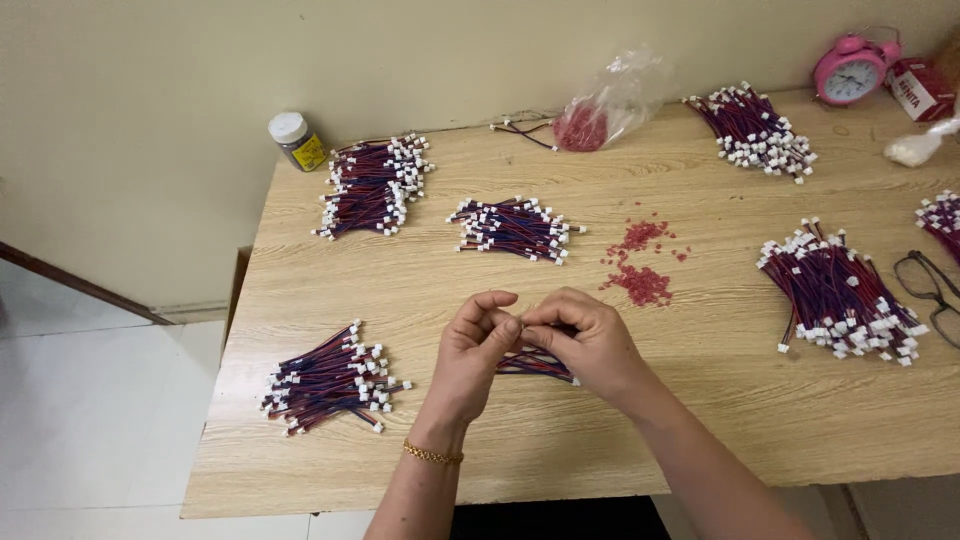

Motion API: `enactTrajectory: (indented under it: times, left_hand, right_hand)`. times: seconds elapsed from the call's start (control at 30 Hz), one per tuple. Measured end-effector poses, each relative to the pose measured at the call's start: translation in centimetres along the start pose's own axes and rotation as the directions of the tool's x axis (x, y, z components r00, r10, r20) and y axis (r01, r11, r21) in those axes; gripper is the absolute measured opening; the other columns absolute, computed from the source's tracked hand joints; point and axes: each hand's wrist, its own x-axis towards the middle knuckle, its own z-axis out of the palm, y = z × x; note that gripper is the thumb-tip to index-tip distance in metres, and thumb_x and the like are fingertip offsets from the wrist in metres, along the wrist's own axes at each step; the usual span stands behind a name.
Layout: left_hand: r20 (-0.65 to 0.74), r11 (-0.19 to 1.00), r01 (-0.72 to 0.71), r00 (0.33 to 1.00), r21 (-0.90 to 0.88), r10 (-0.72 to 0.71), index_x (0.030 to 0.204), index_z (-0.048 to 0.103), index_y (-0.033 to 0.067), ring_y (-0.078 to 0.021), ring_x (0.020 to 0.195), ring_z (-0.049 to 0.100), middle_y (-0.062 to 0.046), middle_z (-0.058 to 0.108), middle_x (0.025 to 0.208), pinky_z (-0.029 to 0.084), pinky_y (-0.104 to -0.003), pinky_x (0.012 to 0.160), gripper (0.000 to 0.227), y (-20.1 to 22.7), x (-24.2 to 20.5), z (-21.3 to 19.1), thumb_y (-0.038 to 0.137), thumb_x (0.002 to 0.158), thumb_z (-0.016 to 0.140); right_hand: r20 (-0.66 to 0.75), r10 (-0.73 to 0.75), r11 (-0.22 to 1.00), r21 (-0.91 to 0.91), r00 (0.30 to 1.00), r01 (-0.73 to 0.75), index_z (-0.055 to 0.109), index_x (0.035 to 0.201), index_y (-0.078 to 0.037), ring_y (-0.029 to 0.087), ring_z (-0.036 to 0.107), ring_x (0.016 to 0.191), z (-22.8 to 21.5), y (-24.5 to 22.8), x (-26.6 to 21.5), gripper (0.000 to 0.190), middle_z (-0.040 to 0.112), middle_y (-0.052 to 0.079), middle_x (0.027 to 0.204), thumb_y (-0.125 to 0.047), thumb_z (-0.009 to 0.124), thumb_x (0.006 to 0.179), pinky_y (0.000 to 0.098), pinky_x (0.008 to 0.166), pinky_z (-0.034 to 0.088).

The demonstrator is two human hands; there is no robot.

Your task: The person repeatedly picks up short red and black wires with white connectors and small red beads from a wooden table. They thread the beads onto the wires by hand and place the finished items into organized piles. The process is continuous throughout the video.

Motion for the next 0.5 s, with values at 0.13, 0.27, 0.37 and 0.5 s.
enactTrajectory:
  times: [0.13, 0.27, 0.37, 0.5]
  left_hand:
    - [0.028, 1.000, 0.008, 1.000, -0.002, -0.008, 0.118, 0.060, 0.0007, -0.0192, 0.082, 0.069, -0.009, 0.064, 0.076, 0.056, -0.025, 0.069, 0.030, 0.3, 0.0, -0.7, -0.003, 0.088, 0.063]
    - [0.043, 0.998, 0.041, 0.998, 0.043, -0.043, 0.116, 0.061, 0.0006, -0.0161, 0.081, 0.068, -0.007, 0.064, 0.076, 0.054, -0.024, 0.069, 0.027, -1.6, 0.6, -1.5, -0.002, 0.089, 0.063]
    - [0.028, 0.994, 0.043, 0.999, 0.104, -0.046, 0.114, 0.064, -0.0001, -0.0132, 0.076, 0.065, -0.006, 0.064, 0.075, 0.054, -0.023, 0.067, 0.025, -1.1, 0.8, -1.6, -0.001, 0.089, 0.062]
    - [0.041, 0.723, 0.095, 0.985, 0.684, -0.169, 0.119, 0.064, 0.0070, -0.0225, 0.073, 0.069, -0.011, 0.072, 0.076, 0.054, -0.036, 0.069, 0.031, 2.7, 3.2, -2.0, 0.012, 0.089, 0.068]
  right_hand:
    - [0.132, 0.084, 0.992, 0.081, 0.988, -0.095, 0.077, 0.090, -0.005, 0.014, 0.057, 0.073, -0.2, 2.2, -0.2, 0.014, 0.068, 0.007, 0.075, -0.001, 0.074, 0.077, 0.0307, 0.068, 0.049]
    - [0.108, 0.114, 0.991, 0.061, 0.988, -0.121, 0.076, 0.087, -0.005, 0.014, 0.057, 0.072, 0.4, 4.1, 0.1, 0.016, 0.066, 0.008, 0.074, 0.001, 0.074, 0.072, 0.0296, 0.065, 0.047]
    - [0.104, 0.124, 0.991, 0.040, 0.987, -0.128, 0.077, 0.085, -0.005, 0.015, 0.059, 0.070, 1.0, 4.6, 0.7, 0.017, 0.066, 0.009, 0.073, 0.002, 0.073, 0.070, 0.0291, 0.064, 0.047]
    - [0.152, 0.178, 0.968, -0.203, 0.972, -0.145, 0.076, 0.093, -0.007, 0.025, 0.068, 0.080, 1.7, 7.1, 1.5, 0.017, 0.071, 0.011, 0.082, -0.003, 0.071, 0.078, 0.0337, 0.072, 0.052]
